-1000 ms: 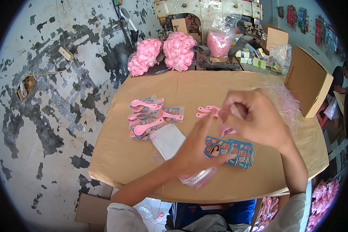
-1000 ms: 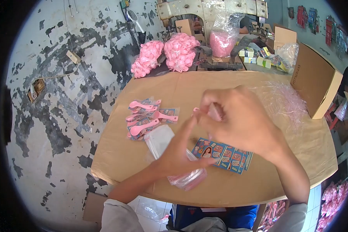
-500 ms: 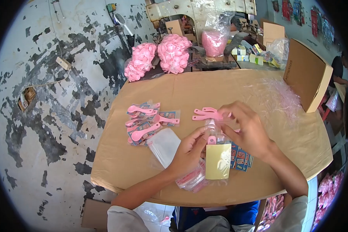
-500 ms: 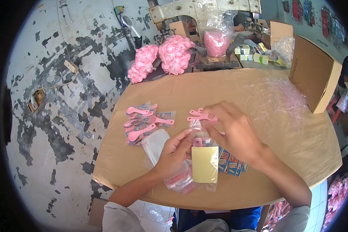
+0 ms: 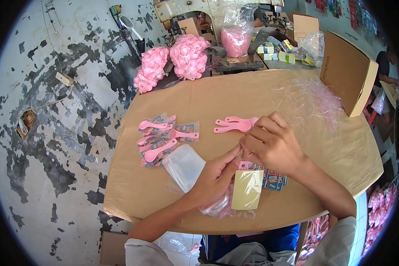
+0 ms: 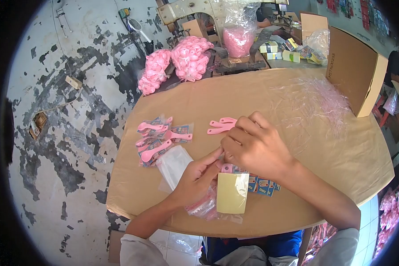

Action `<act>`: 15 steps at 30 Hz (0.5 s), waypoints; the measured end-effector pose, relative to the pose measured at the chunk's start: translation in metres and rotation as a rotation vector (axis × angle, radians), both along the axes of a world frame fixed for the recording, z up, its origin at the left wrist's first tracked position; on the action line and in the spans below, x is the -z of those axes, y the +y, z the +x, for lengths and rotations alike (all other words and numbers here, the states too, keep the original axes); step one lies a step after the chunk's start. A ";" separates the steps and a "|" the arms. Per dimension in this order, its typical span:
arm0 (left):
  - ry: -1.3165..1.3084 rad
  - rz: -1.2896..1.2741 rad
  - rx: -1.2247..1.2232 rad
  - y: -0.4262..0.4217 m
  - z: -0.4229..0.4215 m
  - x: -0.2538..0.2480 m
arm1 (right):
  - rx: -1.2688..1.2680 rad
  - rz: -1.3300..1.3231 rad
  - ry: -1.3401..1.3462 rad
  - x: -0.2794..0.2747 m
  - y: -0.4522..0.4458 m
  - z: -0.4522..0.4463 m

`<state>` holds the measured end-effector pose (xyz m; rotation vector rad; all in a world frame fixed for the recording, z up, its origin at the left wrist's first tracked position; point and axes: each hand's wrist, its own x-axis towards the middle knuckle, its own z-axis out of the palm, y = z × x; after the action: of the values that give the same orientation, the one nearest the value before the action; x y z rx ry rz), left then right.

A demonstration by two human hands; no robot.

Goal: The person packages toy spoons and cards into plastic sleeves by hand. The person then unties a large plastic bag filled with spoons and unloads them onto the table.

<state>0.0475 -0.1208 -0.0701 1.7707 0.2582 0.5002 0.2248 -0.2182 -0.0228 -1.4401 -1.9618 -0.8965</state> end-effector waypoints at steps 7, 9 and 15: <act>-0.016 -0.556 0.084 0.000 -0.003 -0.019 | -0.419 -0.243 1.211 -0.041 -0.031 0.054; -0.053 -0.592 0.040 0.009 0.000 -0.017 | -0.683 -0.454 1.438 -0.038 -0.051 0.121; -0.062 -0.624 0.022 0.026 0.004 0.002 | 0.454 -0.044 0.246 0.003 -0.051 0.150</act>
<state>0.0519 -0.0943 -0.0722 1.1478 0.3108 0.4012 0.3753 -0.2692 -0.0259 -1.9636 -1.5098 -0.8156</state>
